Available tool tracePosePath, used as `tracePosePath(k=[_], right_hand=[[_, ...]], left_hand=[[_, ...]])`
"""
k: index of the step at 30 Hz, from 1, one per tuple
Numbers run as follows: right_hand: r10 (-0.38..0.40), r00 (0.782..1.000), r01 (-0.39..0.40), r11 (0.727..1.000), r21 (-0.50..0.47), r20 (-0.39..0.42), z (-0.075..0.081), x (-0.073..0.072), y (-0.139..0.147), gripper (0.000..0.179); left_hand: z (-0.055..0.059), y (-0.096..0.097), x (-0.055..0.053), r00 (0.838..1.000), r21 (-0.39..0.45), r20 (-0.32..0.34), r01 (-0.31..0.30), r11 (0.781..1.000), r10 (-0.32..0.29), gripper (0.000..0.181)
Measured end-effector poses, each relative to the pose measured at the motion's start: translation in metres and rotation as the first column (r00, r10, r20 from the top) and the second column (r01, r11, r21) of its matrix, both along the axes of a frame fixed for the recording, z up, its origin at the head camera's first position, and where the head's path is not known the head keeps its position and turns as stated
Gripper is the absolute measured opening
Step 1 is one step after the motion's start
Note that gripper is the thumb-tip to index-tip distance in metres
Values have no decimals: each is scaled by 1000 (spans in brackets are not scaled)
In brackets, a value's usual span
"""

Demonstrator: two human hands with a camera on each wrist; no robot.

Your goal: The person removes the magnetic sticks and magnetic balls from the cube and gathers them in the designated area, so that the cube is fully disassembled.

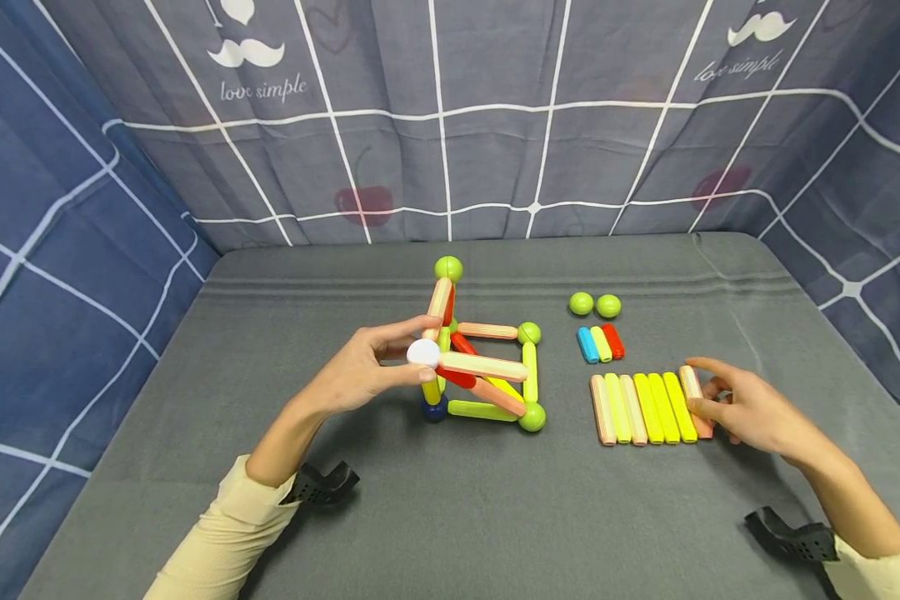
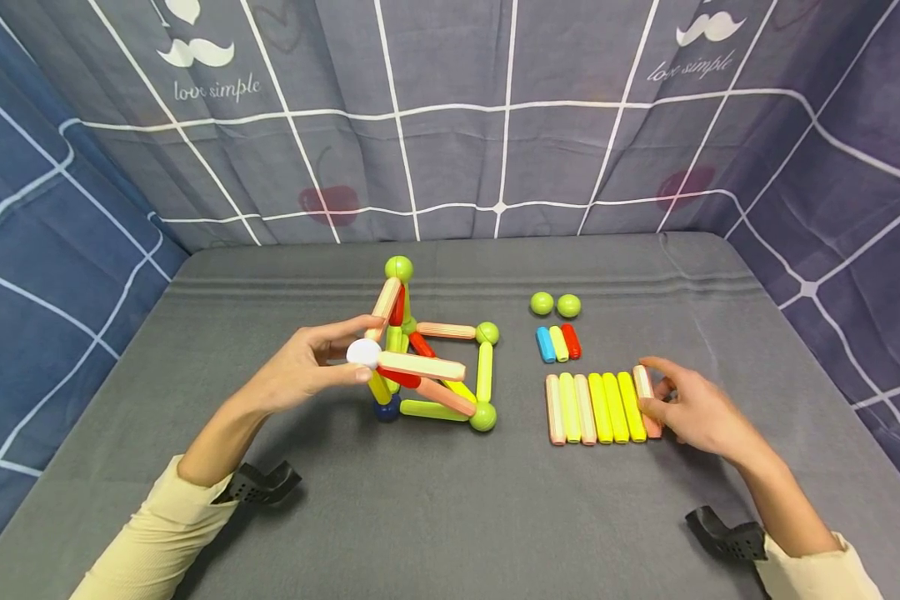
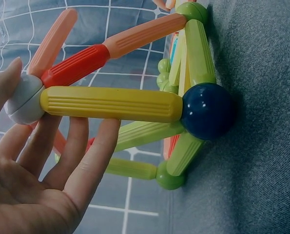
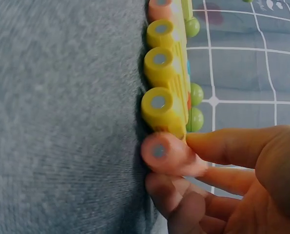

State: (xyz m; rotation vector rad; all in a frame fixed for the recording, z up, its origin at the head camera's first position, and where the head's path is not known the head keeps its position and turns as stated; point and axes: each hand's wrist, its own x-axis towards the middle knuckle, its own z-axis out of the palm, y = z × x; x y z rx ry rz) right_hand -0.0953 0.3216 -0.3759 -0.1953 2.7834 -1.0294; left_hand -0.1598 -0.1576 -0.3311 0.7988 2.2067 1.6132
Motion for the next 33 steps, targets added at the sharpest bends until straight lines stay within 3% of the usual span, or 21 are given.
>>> tracePosePath(k=[17,23,29,33], right_hand=[[25,999,-26,1000,18,40,3,-1,-1,51],[1,999,-2,1000,25,46,5,0,-3,50],[-20,1000,20,997,69,-5,14,2,-9,45],[18,996,-19,1000,-6,-82,24,3,-24,40]], left_hand=[[0,1,1,1000,24,16,0,1000,-1,61],[-1,3,3,1000,28,10,5,1000,-5,62],[-2,4,3,1000,33,9,3,999,-3,62],[-1,4,3,1000,24,4,-5,1000,5,61]])
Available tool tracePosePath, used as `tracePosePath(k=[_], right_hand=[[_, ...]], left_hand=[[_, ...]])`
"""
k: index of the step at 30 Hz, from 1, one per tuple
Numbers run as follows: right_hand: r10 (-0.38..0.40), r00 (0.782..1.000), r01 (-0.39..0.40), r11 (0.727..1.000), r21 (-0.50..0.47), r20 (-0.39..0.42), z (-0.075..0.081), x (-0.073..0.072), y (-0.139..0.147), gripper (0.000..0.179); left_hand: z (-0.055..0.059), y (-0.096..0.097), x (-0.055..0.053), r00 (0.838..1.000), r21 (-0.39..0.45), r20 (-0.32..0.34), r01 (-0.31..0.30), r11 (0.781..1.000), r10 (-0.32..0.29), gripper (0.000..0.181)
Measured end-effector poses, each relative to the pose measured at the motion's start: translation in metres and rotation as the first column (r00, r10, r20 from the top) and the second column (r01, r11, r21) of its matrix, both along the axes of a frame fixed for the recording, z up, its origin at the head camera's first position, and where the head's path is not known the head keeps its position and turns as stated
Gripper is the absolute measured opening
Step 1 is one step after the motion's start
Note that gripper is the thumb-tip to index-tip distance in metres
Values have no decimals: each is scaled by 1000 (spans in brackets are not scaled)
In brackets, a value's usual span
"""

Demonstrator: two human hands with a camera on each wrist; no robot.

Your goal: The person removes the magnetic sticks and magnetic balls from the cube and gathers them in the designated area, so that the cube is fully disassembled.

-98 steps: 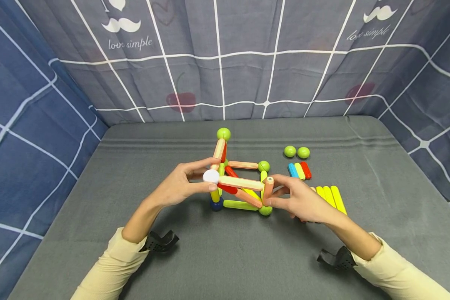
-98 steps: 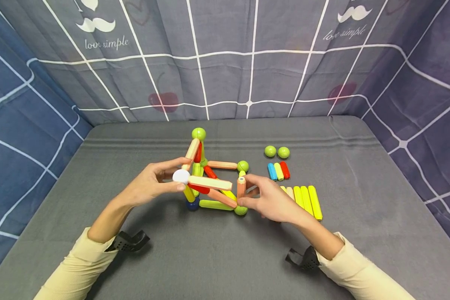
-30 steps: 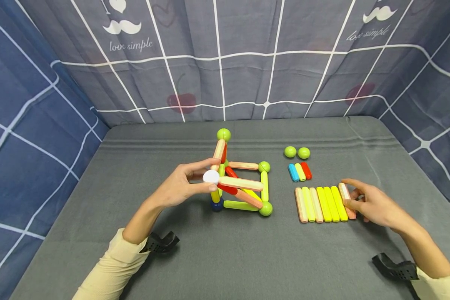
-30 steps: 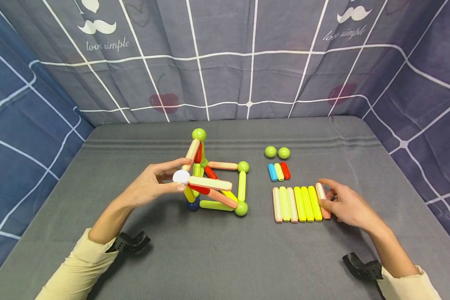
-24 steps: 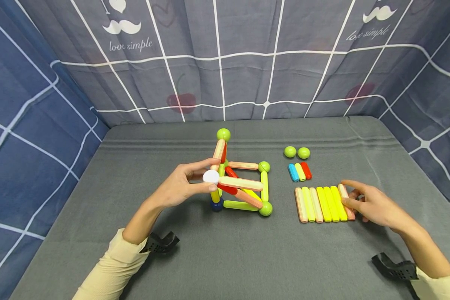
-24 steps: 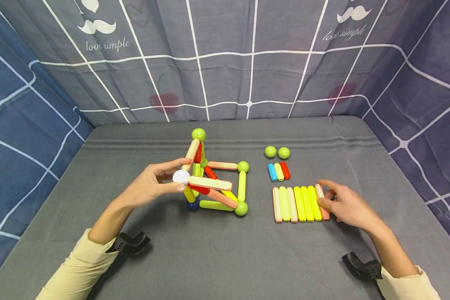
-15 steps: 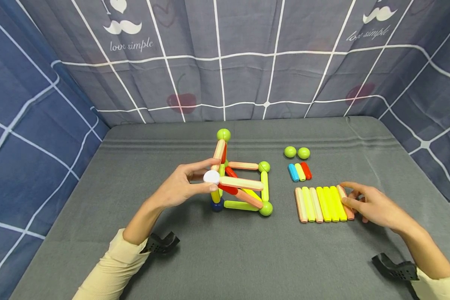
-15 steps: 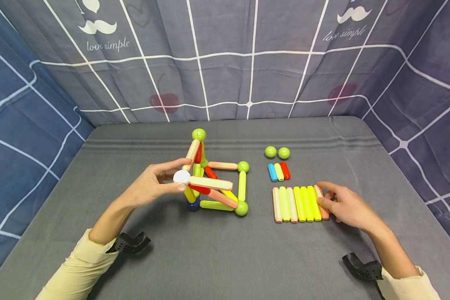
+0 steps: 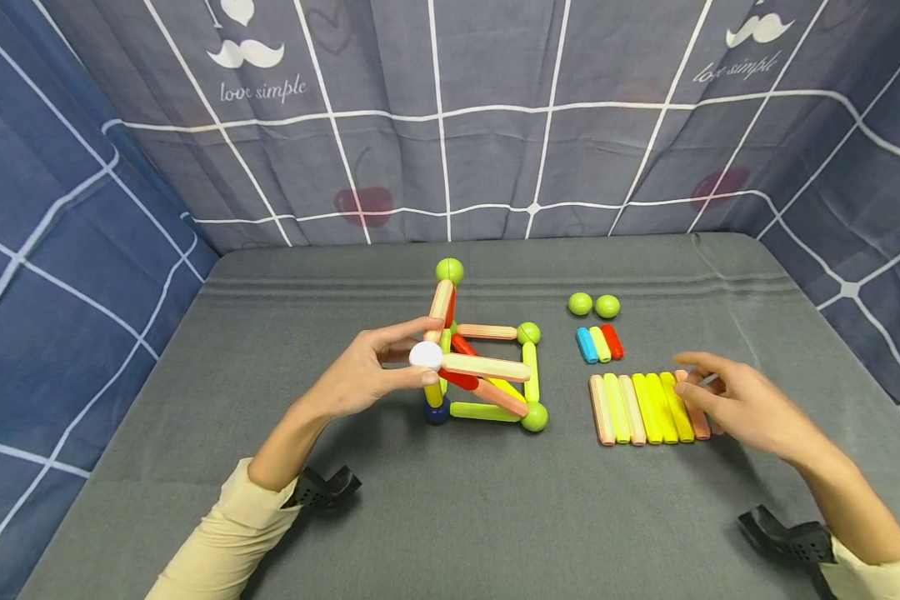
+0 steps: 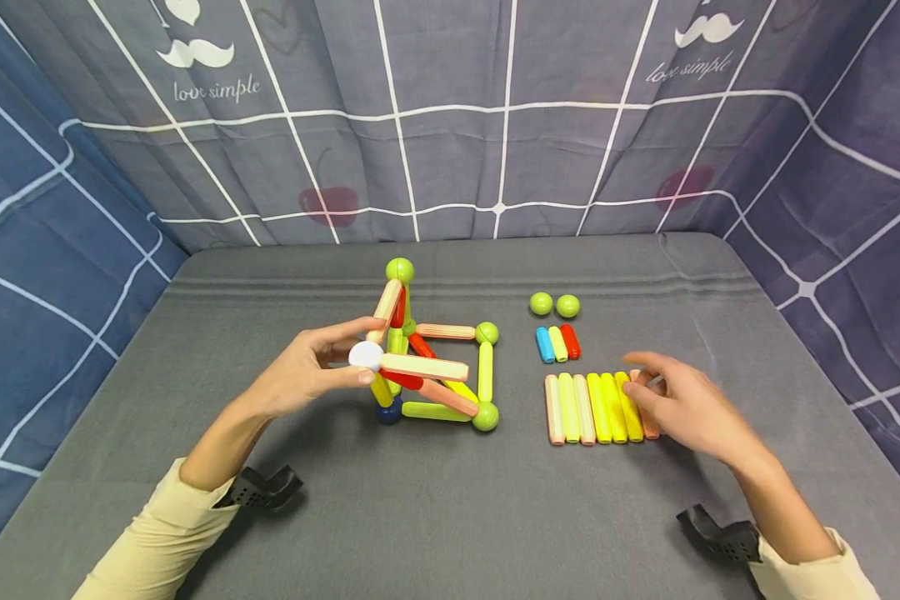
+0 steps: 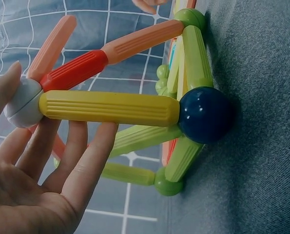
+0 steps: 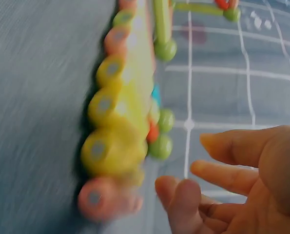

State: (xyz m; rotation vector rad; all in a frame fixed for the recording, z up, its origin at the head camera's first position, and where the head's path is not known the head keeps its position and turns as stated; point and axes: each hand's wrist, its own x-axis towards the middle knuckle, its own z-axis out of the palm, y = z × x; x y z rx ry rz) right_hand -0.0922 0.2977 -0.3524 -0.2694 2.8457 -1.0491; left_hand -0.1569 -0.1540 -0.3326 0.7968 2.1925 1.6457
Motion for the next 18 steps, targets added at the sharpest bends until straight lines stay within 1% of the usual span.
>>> tracePosePath(k=[3,5,9,10,12,14,15,18], right_hand=[[48,998,-51,996,-74,-34,8,-1,-18,37],[73,995,-78,994,-76,-63,12,-3,-33,33],[123,986,-131,989,-62,-116,22,-9,-60,29],[130,985,-138,988,-67,-114,24,-10,-67,28],[158,982,-169,980,-108,-108,28,-12,-80,28],[178,978,-193,969,-157,-106,31,-12,-93,27],[192,975,-210,958,-193,-110,33,-12,-100,27],[247,959,-278,913,-299,-138,36,-12,-118,26]], left_hand=[[0,-1,0,1000,-7,-8,2,1000,-2,61],[0,-1,0,1000,-4,-16,15,1000,-15,63],[0,-1,-2,997,-6,-55,47,999,-47,63],[0,-1,-2,997,-12,-63,51,999,-52,62],[1,-1,-3,996,-21,-73,58,998,-59,59],[1,0,-2,996,-28,-72,55,998,-57,56],[2,0,-2,996,-28,-68,52,998,-53,55],[2,0,-1,997,-22,-62,37,999,-38,53]])
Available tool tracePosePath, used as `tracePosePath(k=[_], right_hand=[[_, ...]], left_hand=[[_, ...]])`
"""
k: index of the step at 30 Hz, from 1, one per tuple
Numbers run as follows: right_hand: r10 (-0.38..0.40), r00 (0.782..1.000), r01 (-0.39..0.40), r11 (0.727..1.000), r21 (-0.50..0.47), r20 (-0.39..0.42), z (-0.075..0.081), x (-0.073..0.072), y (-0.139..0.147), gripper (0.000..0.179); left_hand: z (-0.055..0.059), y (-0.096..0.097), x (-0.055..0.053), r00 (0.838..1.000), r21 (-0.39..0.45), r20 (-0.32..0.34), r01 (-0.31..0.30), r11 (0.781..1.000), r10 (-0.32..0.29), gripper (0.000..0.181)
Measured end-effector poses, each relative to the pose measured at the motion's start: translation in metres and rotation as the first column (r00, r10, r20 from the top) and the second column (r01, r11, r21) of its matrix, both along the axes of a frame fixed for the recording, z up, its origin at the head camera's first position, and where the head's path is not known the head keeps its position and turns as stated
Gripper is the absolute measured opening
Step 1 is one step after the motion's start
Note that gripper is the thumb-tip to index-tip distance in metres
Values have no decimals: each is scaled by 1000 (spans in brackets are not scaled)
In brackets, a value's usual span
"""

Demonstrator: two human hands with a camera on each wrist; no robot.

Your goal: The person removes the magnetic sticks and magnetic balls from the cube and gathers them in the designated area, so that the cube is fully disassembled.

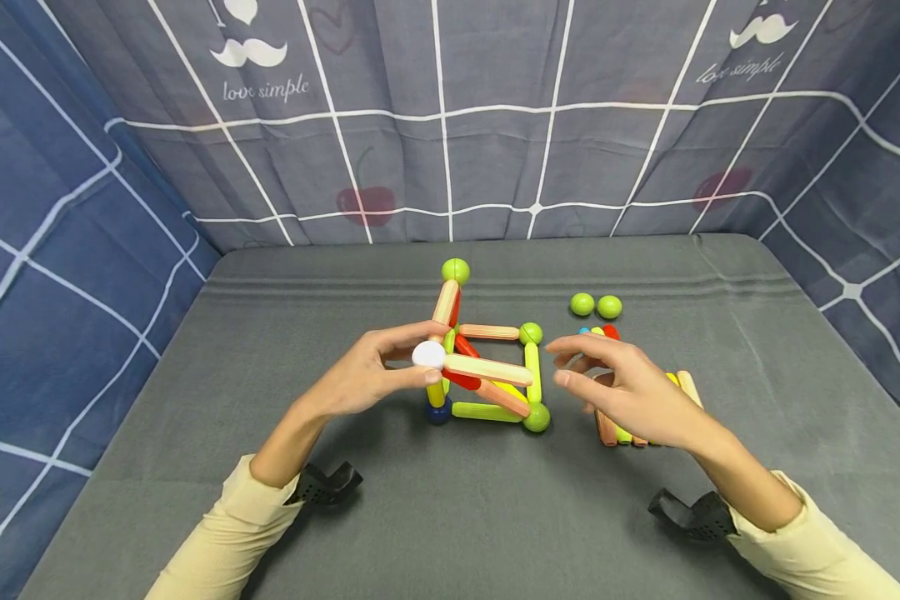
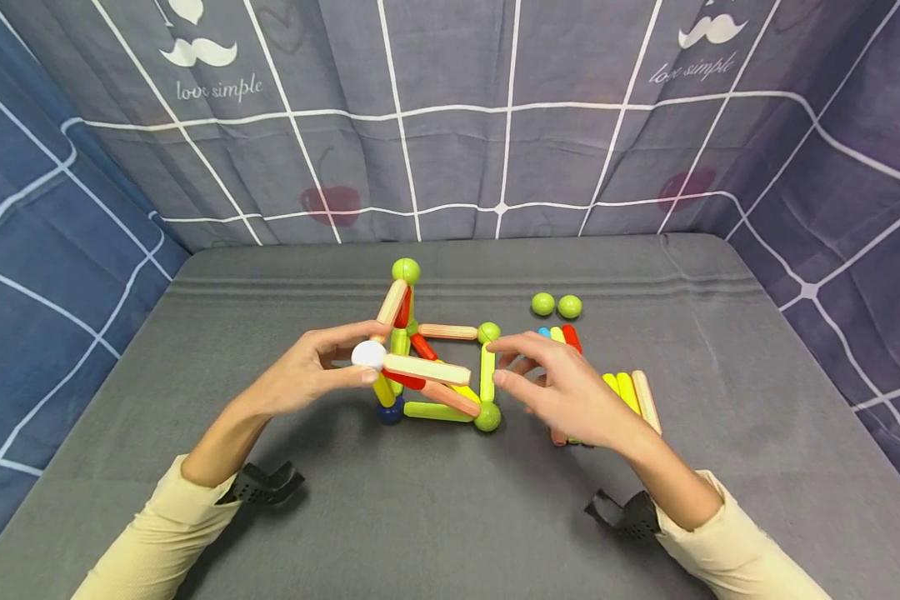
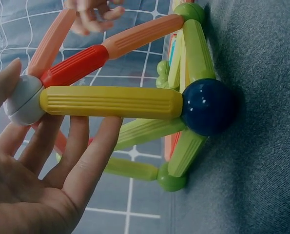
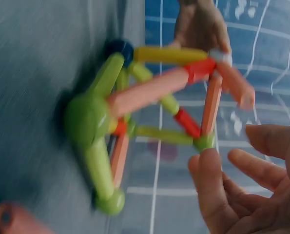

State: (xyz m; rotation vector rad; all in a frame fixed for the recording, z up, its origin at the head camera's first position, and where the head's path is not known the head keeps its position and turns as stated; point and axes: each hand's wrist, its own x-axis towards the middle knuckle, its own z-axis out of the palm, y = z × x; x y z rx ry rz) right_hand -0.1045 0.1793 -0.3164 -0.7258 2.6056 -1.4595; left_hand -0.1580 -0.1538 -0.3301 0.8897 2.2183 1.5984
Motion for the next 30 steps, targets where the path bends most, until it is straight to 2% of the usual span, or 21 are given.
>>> tracePosePath(k=[3,6,10,13,23,28,30], right_hand=[[73,997,-75,993,-95,-30,3,-2,-19,28],[110,991,-119,985,-123,-80,7,-4,-35,27],[114,988,-124,988,-95,-103,10,-6,-49,22],[113,990,-120,990,-78,-85,8,-7,-53,20],[109,993,-111,993,-50,-40,-1,-5,-49,29],[115,992,-117,993,-31,-57,-1,-6,-49,29],[122,990,-122,993,7,-73,-1,-6,-49,30]], left_hand=[[0,0,1,1000,3,4,-21,1000,21,52],[-1,-1,2,999,13,11,-32,999,32,50],[-2,-1,2,999,28,18,-29,999,28,46],[-2,0,1,1000,35,15,-26,999,25,44],[-1,1,1,999,24,21,-30,999,29,45],[-1,0,2,999,15,9,-32,999,32,49],[-1,0,2,999,12,6,-31,999,31,49]])
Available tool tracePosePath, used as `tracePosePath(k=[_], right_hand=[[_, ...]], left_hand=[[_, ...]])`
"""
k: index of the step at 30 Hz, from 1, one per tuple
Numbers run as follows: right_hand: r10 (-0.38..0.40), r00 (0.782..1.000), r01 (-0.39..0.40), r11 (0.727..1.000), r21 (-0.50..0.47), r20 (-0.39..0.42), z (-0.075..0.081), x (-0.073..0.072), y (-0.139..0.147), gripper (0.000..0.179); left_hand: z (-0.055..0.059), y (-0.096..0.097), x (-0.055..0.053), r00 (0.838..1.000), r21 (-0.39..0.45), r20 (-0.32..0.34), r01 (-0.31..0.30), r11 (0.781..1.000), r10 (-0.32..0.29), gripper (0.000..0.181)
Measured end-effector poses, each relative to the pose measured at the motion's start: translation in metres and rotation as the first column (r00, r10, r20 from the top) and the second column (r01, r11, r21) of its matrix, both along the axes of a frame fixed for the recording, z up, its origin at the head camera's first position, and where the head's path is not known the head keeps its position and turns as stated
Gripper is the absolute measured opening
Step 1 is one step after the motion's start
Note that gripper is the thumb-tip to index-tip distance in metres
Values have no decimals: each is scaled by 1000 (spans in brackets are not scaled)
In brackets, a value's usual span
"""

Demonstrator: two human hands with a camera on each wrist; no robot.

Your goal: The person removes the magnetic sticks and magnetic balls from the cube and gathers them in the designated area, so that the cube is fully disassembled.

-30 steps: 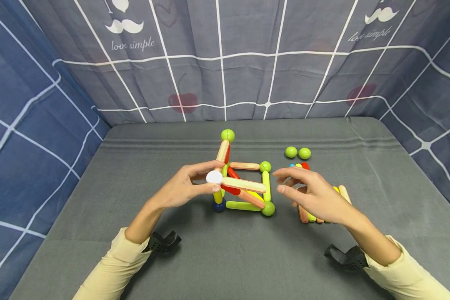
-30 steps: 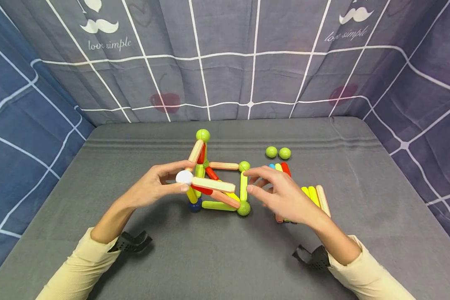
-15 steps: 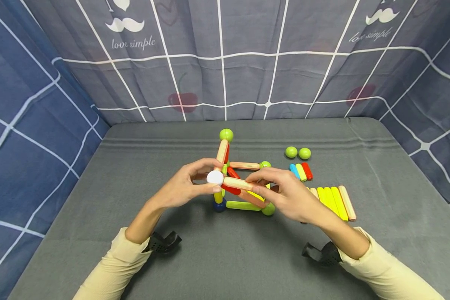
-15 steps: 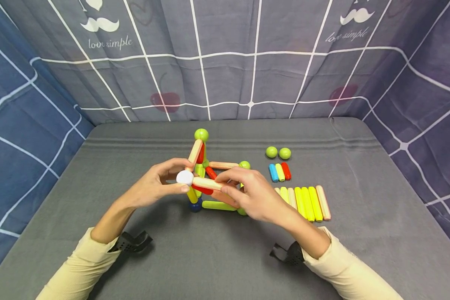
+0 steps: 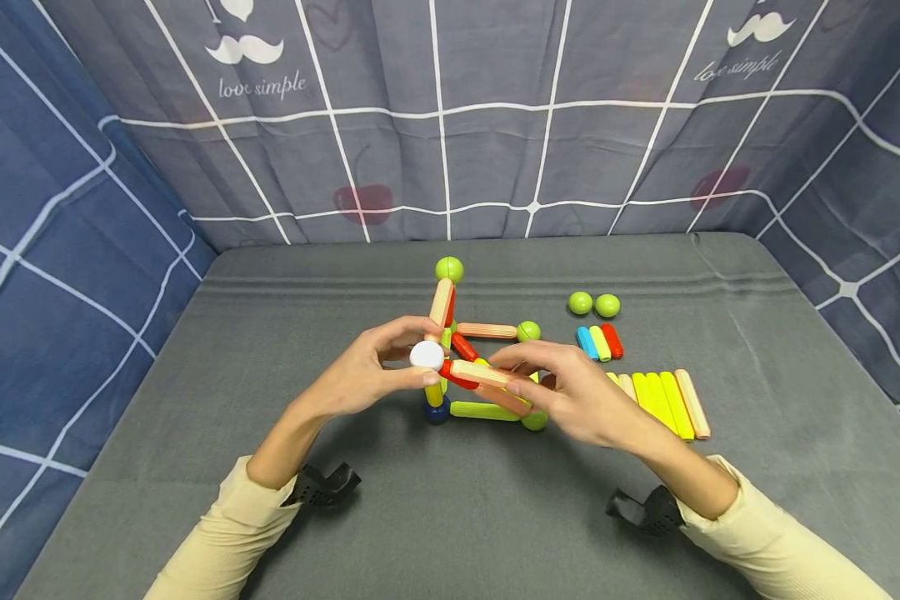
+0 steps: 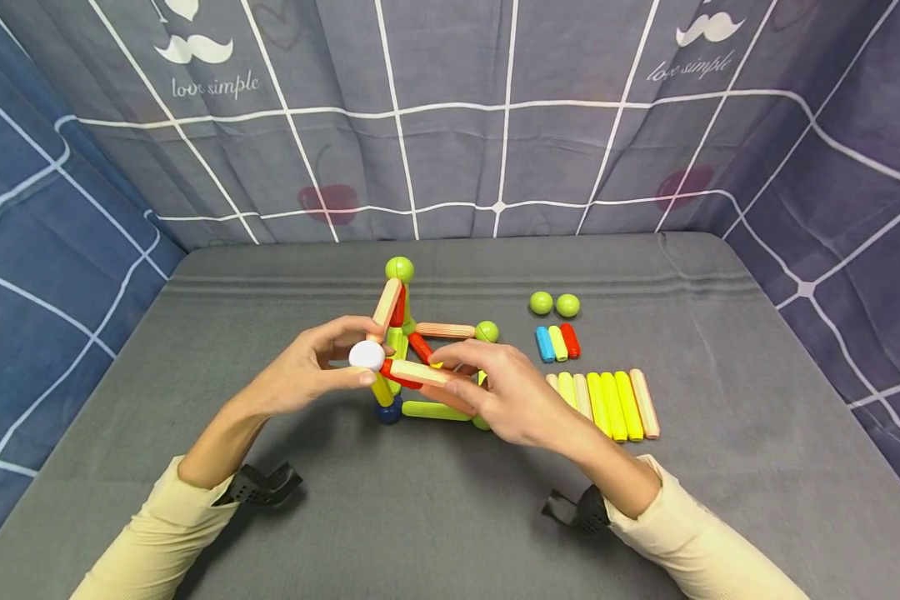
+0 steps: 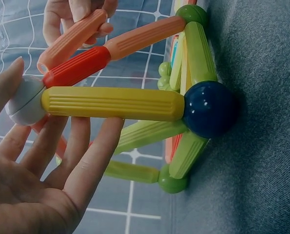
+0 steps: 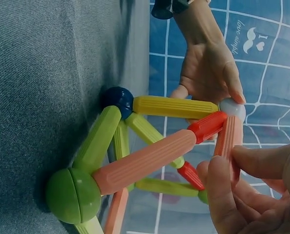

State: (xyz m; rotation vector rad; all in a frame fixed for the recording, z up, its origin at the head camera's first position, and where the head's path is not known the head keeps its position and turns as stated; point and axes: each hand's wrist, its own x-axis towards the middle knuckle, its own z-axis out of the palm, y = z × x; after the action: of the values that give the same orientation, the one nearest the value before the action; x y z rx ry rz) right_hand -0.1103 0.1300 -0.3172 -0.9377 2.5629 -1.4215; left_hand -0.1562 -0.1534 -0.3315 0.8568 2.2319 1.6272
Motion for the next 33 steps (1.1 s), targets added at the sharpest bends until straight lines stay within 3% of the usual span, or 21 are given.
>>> tracePosePath(k=[5,8,18,26,33], right_hand=[[40,998,-32,990,135,-54,-2,2,1,40],[48,999,-44,987,153,-21,-5,5,7,49],[-12,990,1,997,74,141,-13,11,36,64],[-14,960,7,1000,23,278,-22,12,53,69],[-47,929,69,997,-47,368,-32,16,73,63]], left_hand=[[0,-1,0,1000,9,16,2,1000,-3,49],[0,-1,0,1000,13,20,2,1000,-3,49],[0,0,-2,1000,9,12,4,1000,-4,48],[0,0,-1,1000,-5,9,-2,1000,3,49],[0,0,-1,1000,15,14,5,1000,-5,49]])
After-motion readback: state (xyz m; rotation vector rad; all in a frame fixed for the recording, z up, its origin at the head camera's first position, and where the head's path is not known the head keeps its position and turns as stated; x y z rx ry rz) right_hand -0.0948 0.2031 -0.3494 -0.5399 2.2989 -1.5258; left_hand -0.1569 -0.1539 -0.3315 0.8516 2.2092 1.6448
